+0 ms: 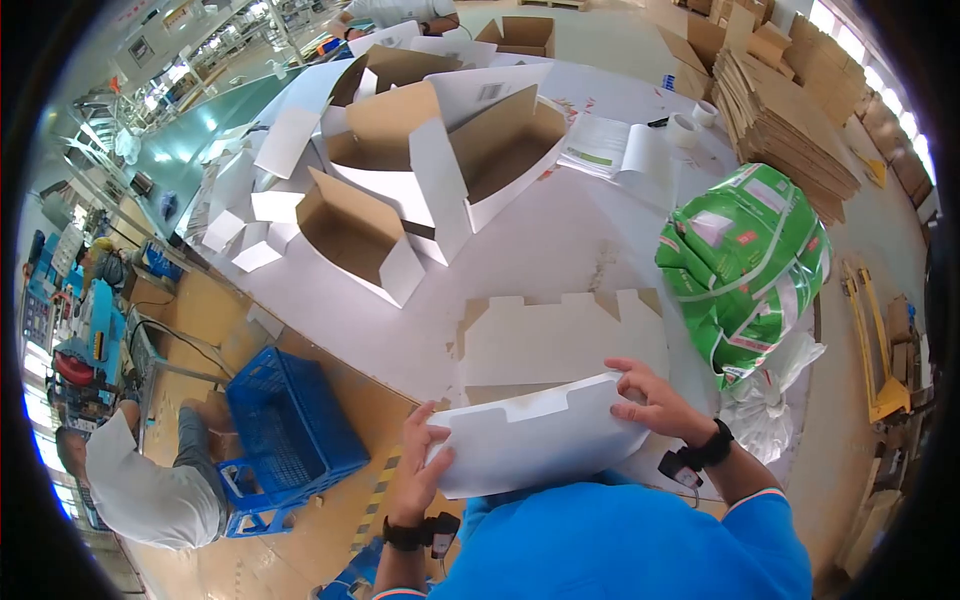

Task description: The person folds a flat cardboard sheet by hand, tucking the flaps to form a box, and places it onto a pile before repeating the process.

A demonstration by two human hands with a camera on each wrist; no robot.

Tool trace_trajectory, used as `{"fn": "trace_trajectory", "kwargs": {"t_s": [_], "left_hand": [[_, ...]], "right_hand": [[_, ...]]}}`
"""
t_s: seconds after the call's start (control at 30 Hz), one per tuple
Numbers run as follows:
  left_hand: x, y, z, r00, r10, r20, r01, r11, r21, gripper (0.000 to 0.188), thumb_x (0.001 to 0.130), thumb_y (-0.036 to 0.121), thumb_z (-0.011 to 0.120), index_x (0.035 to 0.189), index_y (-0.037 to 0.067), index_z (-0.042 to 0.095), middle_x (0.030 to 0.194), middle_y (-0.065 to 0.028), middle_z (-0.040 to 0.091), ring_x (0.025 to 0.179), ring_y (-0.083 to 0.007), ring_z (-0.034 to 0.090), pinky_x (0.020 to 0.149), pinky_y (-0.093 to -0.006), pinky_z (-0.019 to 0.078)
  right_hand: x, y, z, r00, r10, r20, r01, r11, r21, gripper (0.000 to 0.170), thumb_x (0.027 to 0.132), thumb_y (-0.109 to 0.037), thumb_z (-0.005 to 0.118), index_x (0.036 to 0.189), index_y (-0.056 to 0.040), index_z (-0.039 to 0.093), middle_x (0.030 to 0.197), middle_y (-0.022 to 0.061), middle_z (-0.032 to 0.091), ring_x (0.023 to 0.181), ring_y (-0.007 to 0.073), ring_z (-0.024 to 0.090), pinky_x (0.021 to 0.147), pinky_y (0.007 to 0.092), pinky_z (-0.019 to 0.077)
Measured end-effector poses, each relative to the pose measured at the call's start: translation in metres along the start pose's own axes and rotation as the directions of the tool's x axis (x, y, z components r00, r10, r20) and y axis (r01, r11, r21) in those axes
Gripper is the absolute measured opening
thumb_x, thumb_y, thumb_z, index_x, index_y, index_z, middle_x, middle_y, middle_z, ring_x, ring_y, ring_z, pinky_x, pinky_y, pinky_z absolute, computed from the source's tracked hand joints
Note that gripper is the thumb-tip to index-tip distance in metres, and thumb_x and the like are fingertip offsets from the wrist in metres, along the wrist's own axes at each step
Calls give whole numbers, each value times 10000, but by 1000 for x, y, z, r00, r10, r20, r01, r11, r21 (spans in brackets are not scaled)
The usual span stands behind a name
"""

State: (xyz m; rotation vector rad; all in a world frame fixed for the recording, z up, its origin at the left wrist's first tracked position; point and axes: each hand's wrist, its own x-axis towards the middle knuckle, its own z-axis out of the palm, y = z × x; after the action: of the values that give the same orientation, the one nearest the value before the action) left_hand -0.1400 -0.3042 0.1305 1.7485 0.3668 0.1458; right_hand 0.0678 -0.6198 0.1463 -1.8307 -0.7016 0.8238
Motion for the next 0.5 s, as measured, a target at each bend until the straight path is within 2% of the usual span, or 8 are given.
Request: {"fn": "trace_trajectory", "kwargs": {"t_s": [0.03,0.13,0.23,0.33,0.37,0.5], "left_hand": [[0,1,1,1000,-27,-5,27,999,-31,399,798,234,578,1162,76,542,1430,-193,296,1332,-347,275,1090,-465,219],[3,-2,7,994,-70,-87,51,978,-201,390,793,187,587,1174,101,593,1425,-171,303,1332,-333,280,1098,-442,221],[5,-4,-2,988,144,61,-147,988,43,352,779,124,612,1126,115,665,1419,-154,317,1327,-324,298,1093,-424,247],[7,11,-6,989,18,146,-23,999,32,287,753,82,651,1029,123,719,1420,-154,322,1325,-326,310,1087,-424,269],[8,5,-8,986,31,166,-47,994,94,323,719,114,722,1041,128,713,1416,-159,335,1324,-335,311,1086,-433,271],[11,16,-11,971,20,239,-60,985,160,384,652,185,793,1027,132,726,1402,-140,338,1317,-342,311,1099,-432,244]], "right_hand": [[0,-2,7,996,-24,-83,31,995,94,359,785,-238,682,1073,-50,580,1412,185,377,1316,340,311,1080,438,246],[0,-19,11,988,-40,-146,47,998,47,355,773,-199,685,1102,-85,615,1416,181,374,1314,337,310,1077,453,241],[-1,-10,6,985,-165,-54,152,970,-191,342,758,-188,699,1095,-147,654,1428,176,360,1328,366,275,1080,488,227],[0,-14,5,968,-252,11,234,883,-406,325,728,-225,746,1043,-176,681,1439,172,344,1334,412,234,1081,525,208],[-1,-19,4,967,-254,32,244,876,-417,345,714,-246,761,1042,-173,680,1441,169,342,1331,424,227,1082,530,206],[-3,-28,2,959,-260,117,285,855,-434,428,660,-312,811,1038,-161,679,1448,154,338,1322,454,215,1081,544,206]]}}
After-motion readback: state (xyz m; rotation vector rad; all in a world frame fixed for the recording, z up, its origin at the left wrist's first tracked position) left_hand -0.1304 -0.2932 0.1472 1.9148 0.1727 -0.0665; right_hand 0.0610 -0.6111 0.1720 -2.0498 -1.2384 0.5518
